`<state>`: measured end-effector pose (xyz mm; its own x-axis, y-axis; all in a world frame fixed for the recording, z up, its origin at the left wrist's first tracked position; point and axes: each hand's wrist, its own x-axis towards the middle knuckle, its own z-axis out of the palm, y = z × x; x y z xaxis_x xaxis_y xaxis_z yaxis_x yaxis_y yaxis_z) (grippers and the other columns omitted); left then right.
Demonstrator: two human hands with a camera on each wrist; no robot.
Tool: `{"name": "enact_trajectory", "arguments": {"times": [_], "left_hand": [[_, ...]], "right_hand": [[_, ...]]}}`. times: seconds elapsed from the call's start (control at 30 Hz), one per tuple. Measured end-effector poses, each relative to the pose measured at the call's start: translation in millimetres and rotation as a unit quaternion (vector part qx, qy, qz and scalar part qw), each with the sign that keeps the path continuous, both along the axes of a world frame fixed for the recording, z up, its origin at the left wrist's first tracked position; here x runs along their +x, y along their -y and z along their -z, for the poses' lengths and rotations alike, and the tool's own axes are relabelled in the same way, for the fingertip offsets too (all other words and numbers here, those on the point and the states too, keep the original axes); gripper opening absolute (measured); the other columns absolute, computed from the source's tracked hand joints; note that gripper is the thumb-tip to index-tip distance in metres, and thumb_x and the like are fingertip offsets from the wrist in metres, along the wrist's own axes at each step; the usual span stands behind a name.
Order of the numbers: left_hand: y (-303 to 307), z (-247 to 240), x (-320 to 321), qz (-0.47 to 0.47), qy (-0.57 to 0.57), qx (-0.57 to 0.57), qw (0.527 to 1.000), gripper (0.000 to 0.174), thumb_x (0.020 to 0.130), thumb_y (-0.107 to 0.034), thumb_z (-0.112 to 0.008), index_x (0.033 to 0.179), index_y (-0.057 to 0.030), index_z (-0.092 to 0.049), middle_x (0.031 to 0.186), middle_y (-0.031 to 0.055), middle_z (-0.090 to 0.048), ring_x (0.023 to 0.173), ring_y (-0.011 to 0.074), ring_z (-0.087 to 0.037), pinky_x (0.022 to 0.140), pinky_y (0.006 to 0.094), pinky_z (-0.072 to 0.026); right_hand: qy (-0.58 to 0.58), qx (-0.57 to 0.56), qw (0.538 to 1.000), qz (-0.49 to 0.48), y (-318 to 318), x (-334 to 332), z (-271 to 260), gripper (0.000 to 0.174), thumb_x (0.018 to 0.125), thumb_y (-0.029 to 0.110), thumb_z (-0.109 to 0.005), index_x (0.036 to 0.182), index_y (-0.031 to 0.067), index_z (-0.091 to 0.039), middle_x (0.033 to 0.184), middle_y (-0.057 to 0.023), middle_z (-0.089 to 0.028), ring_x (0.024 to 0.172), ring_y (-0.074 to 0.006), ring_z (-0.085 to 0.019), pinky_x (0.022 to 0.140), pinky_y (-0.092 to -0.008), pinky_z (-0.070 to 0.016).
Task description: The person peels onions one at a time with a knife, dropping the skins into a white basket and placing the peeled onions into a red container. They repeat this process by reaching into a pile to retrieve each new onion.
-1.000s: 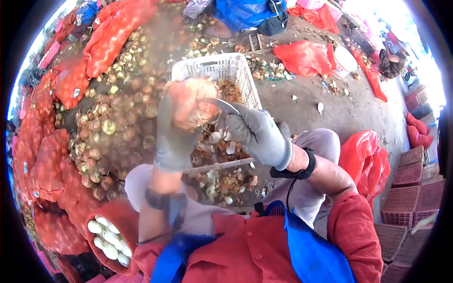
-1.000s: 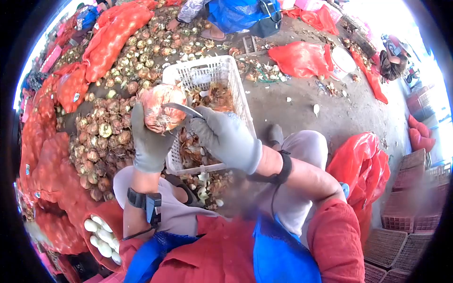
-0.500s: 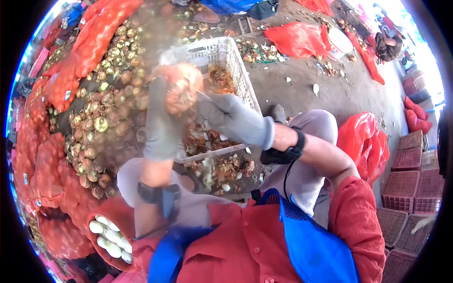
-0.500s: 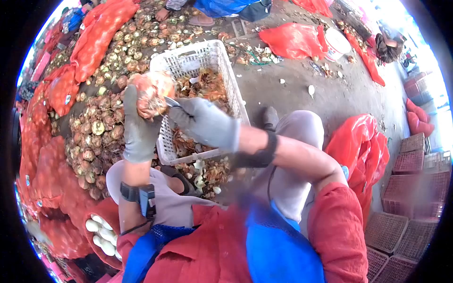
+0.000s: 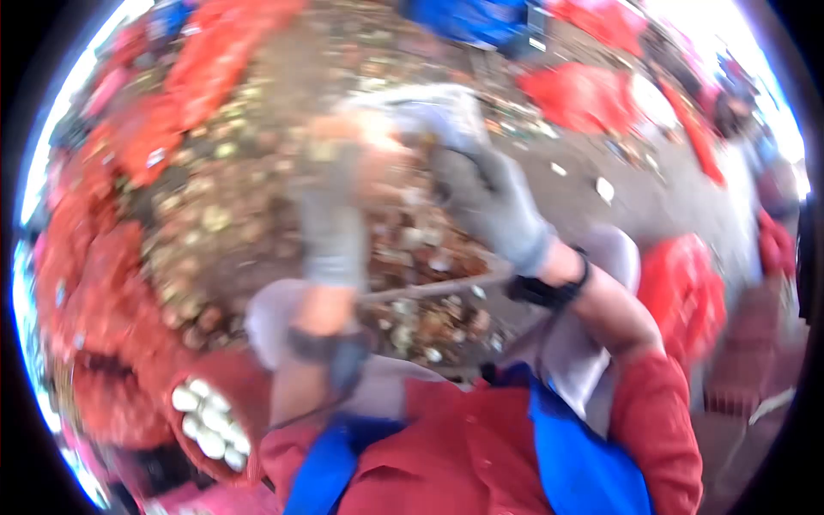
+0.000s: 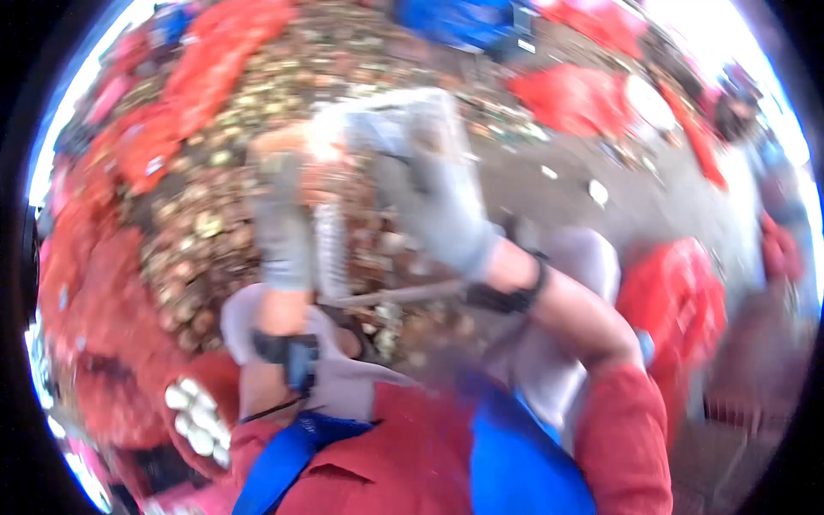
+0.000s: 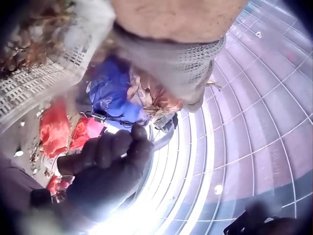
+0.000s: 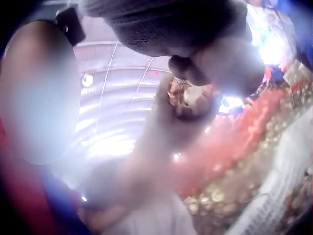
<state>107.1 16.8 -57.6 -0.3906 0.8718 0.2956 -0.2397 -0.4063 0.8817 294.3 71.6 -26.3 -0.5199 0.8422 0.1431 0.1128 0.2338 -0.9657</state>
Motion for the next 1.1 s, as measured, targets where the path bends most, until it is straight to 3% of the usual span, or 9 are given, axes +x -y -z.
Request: {"name": "enact_trajectory", "arguments": {"times": [0.1,0.27,0.33,0.43,0.53,0.67,0.8,0.9,1.1], "left_hand": [[1,10,17,0.081,0.027,0.021,0.996,0.057,0.097,-0.015,-0.066,0.145,-0.0001,-0.039,0.126,0.0169,-0.061,0.104,0.0226,-0.067,0.074,0.0286,-0.0607],[-25,18,9,0.016,-0.059,0.091,0.994,0.093,0.089,-0.031,-0.081,0.157,-0.0048,-0.024,0.143,0.017,-0.049,0.126,0.0227,-0.054,0.102,0.0368,-0.0523],[12,-25,7,0.16,0.21,0.107,0.959,0.094,0.091,-0.038,-0.078,0.161,-0.0115,-0.022,0.143,0.0115,-0.05,0.132,0.0228,-0.051,0.111,0.0397,-0.0436],[13,-28,1,0.162,0.252,0.131,0.945,0.104,0.087,-0.055,-0.077,0.163,-0.0129,-0.019,0.15,0.0113,-0.046,0.136,0.023,-0.048,0.114,0.0409,-0.0388],[7,-14,-4,0.301,0.238,0.11,0.917,0.093,0.09,-0.039,-0.079,0.161,-0.0155,-0.024,0.147,0.0081,-0.05,0.131,0.02,-0.052,0.11,0.0396,-0.0443],[22,-14,-14,0.147,-0.061,0.017,0.987,0.085,0.086,-0.014,-0.081,0.155,-0.0081,-0.033,0.141,0.007,-0.055,0.123,0.0191,-0.058,0.103,0.0356,-0.0517],[11,-33,5,-0.038,-0.317,0.015,0.947,0.082,0.076,-0.005,-0.085,0.146,-0.0065,-0.044,0.138,0.0106,-0.056,0.12,0.0219,-0.061,0.1,0.0341,-0.0561],[-13,-6,-3,-0.044,-0.284,0.068,0.955,0.072,0.077,-0.006,-0.083,0.141,-0.0055,-0.05,0.136,0.0115,-0.057,0.121,0.0244,-0.061,0.098,0.0345,-0.0582],[-1,0,-13,0.029,-0.117,0.019,0.993,0.062,0.087,-0.007,-0.072,0.143,0.0,-0.046,0.13,0.0112,-0.059,0.115,0.0191,-0.062,0.093,0.0308,-0.0548]], "right_hand": [[-0.121,-0.166,0.973,-0.107,-5,-9,1,0.044,0.103,0.016,-0.062,0.142,-0.0039,-0.053,0.12,-0.004,-0.067,0.107,-0.0088,-0.062,0.088,-0.0246,-0.0528],[-0.049,-0.061,0.997,-0.003,-19,-10,20,0.023,0.102,0.03,-0.067,0.097,0.0072,-0.069,0.058,0.0077,-0.055,0.041,-0.0015,-0.042,0.038,-0.0204,-0.0289],[-0.127,-0.093,0.987,0.01,-16,-13,1,0.021,0.102,0.029,-0.066,0.102,0.0075,-0.068,0.055,0.0067,-0.053,0.04,-0.0016,-0.042,0.037,-0.0203,-0.0273],[-0.172,-0.098,0.98,-0.028,-16,-10,-9,0.021,0.102,0.027,-0.067,0.109,0.0069,-0.067,0.061,0.0068,-0.056,0.043,-0.0011,-0.043,0.038,-0.0196,-0.0281],[-0.116,0.013,0.992,-0.042,-40,-3,3,0.021,0.101,0.02,-0.064,0.114,0.0044,-0.067,0.073,0.0026,-0.062,0.055,-0.0037,-0.05,0.048,-0.0215,-0.0349],[-0.027,0.235,0.971,0.029,-64,-3,23,0.029,0.098,0.007,-0.06,0.124,-0.0022,-0.068,0.098,-0.0133,-0.077,0.09,-0.0176,-0.07,0.078,-0.0336,-0.0544],[0.129,0.2,0.969,0.067,-38,4,-7,0.026,0.088,0.026,-0.069,0.102,0.0036,-0.071,0.073,-0.0161,-0.068,0.064,-0.0292,-0.066,0.058,-0.0433,-0.0488],[0.178,0.165,0.967,0.077,-42,2,-4,0.032,0.089,0.03,-0.07,0.106,0.0022,-0.069,0.076,-0.0175,-0.068,0.072,-0.03,-0.069,0.068,-0.0431,-0.0509],[0.12,0.149,0.981,0.024,-36,16,-17,0.033,0.086,0.032,-0.077,0.09,-0.0001,-0.069,0.064,-0.0106,-0.062,0.057,-0.0165,-0.059,0.055,-0.0362,-0.0455]]}}
